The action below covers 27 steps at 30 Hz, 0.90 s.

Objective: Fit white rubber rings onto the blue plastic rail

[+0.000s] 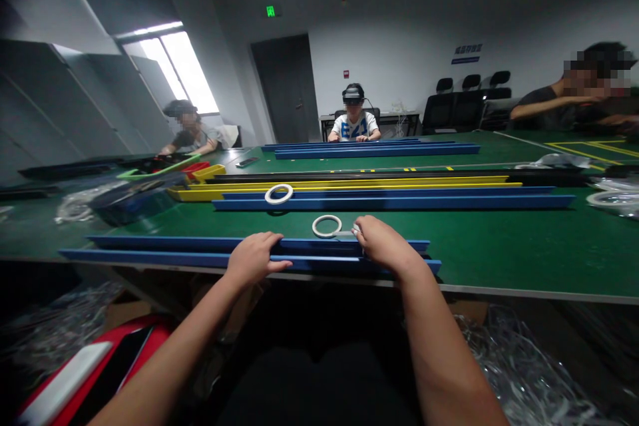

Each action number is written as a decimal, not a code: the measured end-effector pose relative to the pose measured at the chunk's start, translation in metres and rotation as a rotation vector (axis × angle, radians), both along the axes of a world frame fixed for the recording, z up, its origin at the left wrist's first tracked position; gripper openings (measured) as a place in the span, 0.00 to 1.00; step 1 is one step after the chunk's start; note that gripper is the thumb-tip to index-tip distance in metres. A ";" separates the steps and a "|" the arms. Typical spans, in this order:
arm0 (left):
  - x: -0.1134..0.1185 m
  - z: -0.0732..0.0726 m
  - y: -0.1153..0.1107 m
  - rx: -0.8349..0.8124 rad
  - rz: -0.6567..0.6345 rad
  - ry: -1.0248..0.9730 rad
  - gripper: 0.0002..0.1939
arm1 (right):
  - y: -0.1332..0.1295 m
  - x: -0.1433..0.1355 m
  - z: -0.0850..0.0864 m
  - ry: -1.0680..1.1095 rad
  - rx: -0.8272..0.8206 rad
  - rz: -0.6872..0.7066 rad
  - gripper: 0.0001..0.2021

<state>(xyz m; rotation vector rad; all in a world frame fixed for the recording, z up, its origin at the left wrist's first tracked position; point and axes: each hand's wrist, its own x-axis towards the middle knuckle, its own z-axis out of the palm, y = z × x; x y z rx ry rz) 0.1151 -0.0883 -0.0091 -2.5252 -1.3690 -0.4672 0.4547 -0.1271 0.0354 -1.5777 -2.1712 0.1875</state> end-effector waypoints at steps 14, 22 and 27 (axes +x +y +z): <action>0.000 -0.001 0.000 0.006 -0.009 -0.020 0.37 | 0.008 0.001 -0.002 0.369 0.089 -0.117 0.11; 0.000 -0.002 0.000 0.019 -0.009 -0.010 0.37 | 0.005 0.002 0.001 0.374 0.104 -0.066 0.15; -0.001 -0.004 0.000 0.029 -0.012 -0.013 0.38 | 0.002 0.002 0.005 0.410 0.175 -0.095 0.16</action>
